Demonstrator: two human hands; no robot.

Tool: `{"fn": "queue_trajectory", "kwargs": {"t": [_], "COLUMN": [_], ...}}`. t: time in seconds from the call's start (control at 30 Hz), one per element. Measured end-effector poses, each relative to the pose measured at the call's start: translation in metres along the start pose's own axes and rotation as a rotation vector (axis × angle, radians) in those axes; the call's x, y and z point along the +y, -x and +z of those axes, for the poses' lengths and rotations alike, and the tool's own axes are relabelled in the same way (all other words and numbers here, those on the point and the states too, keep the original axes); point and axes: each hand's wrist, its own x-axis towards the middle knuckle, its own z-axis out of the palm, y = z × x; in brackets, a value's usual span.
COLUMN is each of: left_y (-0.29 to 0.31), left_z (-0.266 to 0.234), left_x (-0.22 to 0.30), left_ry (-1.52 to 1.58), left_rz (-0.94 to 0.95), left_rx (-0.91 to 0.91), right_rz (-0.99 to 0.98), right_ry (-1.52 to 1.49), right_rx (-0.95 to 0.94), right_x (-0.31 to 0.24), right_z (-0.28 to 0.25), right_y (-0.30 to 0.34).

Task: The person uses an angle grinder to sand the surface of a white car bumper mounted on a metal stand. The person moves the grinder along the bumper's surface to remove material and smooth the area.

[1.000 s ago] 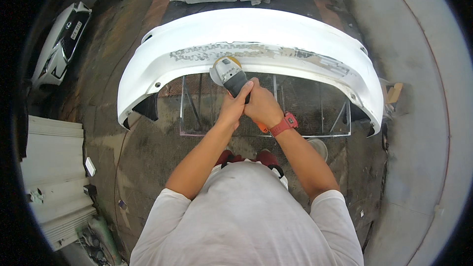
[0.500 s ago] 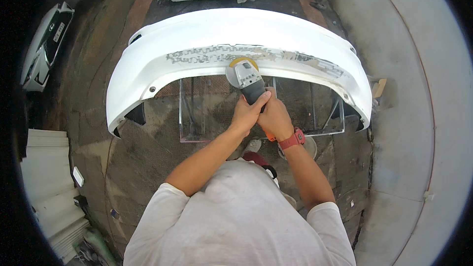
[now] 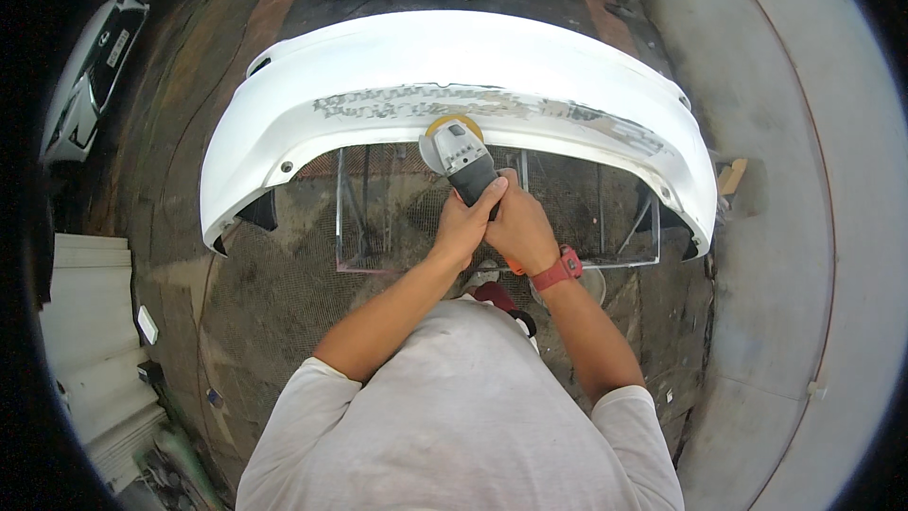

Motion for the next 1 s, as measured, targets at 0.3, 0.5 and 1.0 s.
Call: {"fn": "queue_trajectory", "kwargs": {"t": [0.3, 0.5, 1.0], "left_y": [0.000, 0.007, 0.002], "left_z": [-0.012, -0.018, -0.049], "left_x": [0.011, 0.027, 0.041], "left_ry": [-0.059, 0.023, 0.012], "left_rz": [0.034, 0.012, 0.071], "left_rx": [0.038, 0.065, 0.086], "right_rz": [-0.078, -0.072, -0.169], "right_ry": [0.002, -0.013, 0.011], "right_rx": [0.004, -0.054, -0.052], "right_x": [-0.009, -0.016, -0.037], "right_z": [0.008, 0.015, 0.037], "right_y": [-0.007, -0.017, -0.032]}}
